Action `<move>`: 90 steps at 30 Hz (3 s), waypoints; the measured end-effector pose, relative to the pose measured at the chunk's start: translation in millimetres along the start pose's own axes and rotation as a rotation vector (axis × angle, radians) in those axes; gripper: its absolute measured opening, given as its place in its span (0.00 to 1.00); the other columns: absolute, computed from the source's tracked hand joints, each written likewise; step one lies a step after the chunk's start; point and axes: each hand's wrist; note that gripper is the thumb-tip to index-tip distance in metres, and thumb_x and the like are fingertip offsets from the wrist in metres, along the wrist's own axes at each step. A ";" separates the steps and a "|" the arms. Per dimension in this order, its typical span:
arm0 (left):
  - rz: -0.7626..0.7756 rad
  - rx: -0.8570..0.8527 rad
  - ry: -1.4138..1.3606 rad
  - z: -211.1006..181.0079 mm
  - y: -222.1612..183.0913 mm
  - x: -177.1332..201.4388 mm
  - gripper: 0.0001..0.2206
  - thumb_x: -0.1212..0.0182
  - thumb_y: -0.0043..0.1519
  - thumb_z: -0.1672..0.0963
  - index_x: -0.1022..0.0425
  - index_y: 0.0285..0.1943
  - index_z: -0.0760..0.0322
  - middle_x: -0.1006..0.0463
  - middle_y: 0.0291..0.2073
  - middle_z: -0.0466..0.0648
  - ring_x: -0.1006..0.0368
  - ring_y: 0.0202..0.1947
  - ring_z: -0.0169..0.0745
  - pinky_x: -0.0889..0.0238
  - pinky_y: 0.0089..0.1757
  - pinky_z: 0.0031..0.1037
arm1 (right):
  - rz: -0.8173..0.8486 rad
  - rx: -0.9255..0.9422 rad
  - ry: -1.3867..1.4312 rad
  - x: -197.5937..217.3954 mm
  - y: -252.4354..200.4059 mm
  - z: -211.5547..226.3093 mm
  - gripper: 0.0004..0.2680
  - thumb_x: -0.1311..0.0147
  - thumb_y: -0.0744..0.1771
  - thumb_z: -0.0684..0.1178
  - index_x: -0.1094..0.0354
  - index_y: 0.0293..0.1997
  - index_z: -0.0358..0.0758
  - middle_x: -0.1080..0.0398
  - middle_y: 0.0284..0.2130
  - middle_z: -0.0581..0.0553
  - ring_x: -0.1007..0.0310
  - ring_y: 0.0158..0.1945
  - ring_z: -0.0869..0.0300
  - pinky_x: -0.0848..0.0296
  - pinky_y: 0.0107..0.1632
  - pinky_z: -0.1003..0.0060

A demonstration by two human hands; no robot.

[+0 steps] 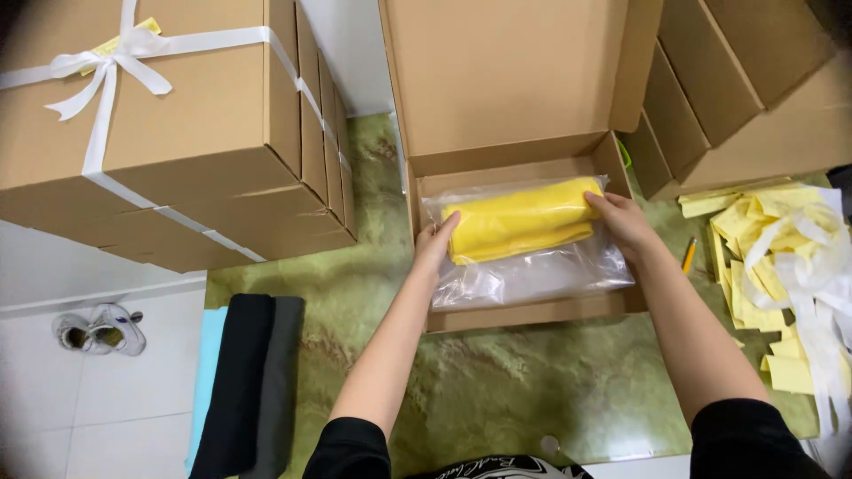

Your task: The person places a rolled yellow item into a clear plastic bag, seals it, and then puts it into a cardboard box. They close the box and tie it with a white ribbon.

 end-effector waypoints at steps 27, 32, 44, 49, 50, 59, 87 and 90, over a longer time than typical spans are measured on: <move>0.076 -0.165 -0.013 -21.3 -17.1 68.8 0.35 0.43 0.65 0.46 0.47 0.82 0.55 0.41 0.80 0.53 0.40 0.77 0.42 0.47 0.70 0.33 | -0.121 0.408 -0.206 17.4 -24.1 139.3 0.19 0.49 0.74 0.50 0.42 0.74 0.31 0.46 0.74 0.31 0.51 0.79 0.54 0.52 0.76 0.60; 0.064 -0.157 -0.040 -46.2 -62.6 96.8 0.29 0.50 0.68 0.47 0.41 0.80 0.53 0.38 0.79 0.49 0.36 0.74 0.44 0.37 0.64 0.39 | -0.109 0.451 0.047 43.0 -58.9 109.8 0.18 0.49 0.75 0.52 0.40 0.74 0.35 0.32 0.65 0.42 0.31 0.67 0.62 0.30 0.68 0.70; -0.145 -0.059 -0.493 -1.1 -114.2 122.9 0.20 0.47 0.69 0.50 0.28 0.70 0.54 0.26 0.69 0.45 0.30 0.64 0.43 0.30 0.53 0.32 | -0.114 0.241 0.648 65.1 -214.5 1.3 0.06 0.45 0.71 0.42 0.27 0.52 0.48 0.21 0.49 0.50 0.20 0.57 0.61 0.19 0.67 0.51; -0.071 -0.048 -0.778 47.2 -101.3 139.2 0.22 0.46 0.68 0.46 0.25 0.69 0.49 0.25 0.71 0.40 0.33 0.73 0.42 0.38 0.62 0.40 | -0.027 0.169 0.879 64.2 -237.0 -57.6 0.29 0.58 0.64 0.32 0.37 0.77 0.47 0.24 0.55 0.47 0.22 0.53 0.58 0.19 0.58 0.57; -0.069 -0.061 -0.731 44.6 -109.3 139.3 0.22 0.48 0.68 0.45 0.25 0.69 0.48 0.25 0.71 0.40 0.33 0.73 0.40 0.41 0.63 0.39 | 0.009 0.142 1.029 67.2 -233.4 -76.1 0.24 0.56 0.68 0.37 0.38 0.77 0.48 0.24 0.59 0.39 0.20 0.53 0.53 0.20 0.57 0.53; -0.097 -0.107 -0.542 47.1 -122.9 141.9 0.20 0.46 0.69 0.46 0.25 0.69 0.47 0.26 0.69 0.37 0.29 0.60 0.35 0.36 0.49 0.29 | -0.217 -0.097 0.819 63.3 -220.1 -134.9 0.18 0.47 0.72 0.49 0.39 0.73 0.60 0.22 0.50 0.61 0.23 0.43 0.72 0.26 0.43 0.65; 0.069 0.007 -0.189 32.5 -158.8 123.2 0.40 0.37 0.65 0.44 0.52 0.86 0.41 0.52 0.82 0.62 0.55 0.81 0.65 0.52 0.72 0.54 | -0.049 -0.243 0.241 23.3 -203.7 -48.5 0.28 0.50 0.72 0.69 0.53 0.82 0.52 0.50 0.77 0.31 0.49 0.77 0.33 0.42 0.67 0.27; 0.144 -0.038 -0.137 19.5 -168.6 127.3 0.35 0.38 0.66 0.48 0.44 0.84 0.48 0.47 0.80 0.66 0.47 0.78 0.67 0.43 0.68 0.53 | -0.017 -0.258 0.308 36.4 -210.2 -64.9 0.26 0.52 0.73 0.65 0.52 0.82 0.50 0.43 0.73 0.30 0.38 0.70 0.35 0.35 0.62 0.31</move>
Point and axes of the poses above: each hand's wrist, its own y-axis towards the middle knuckle, its own x-axis out of the back of the hand, z = x × y
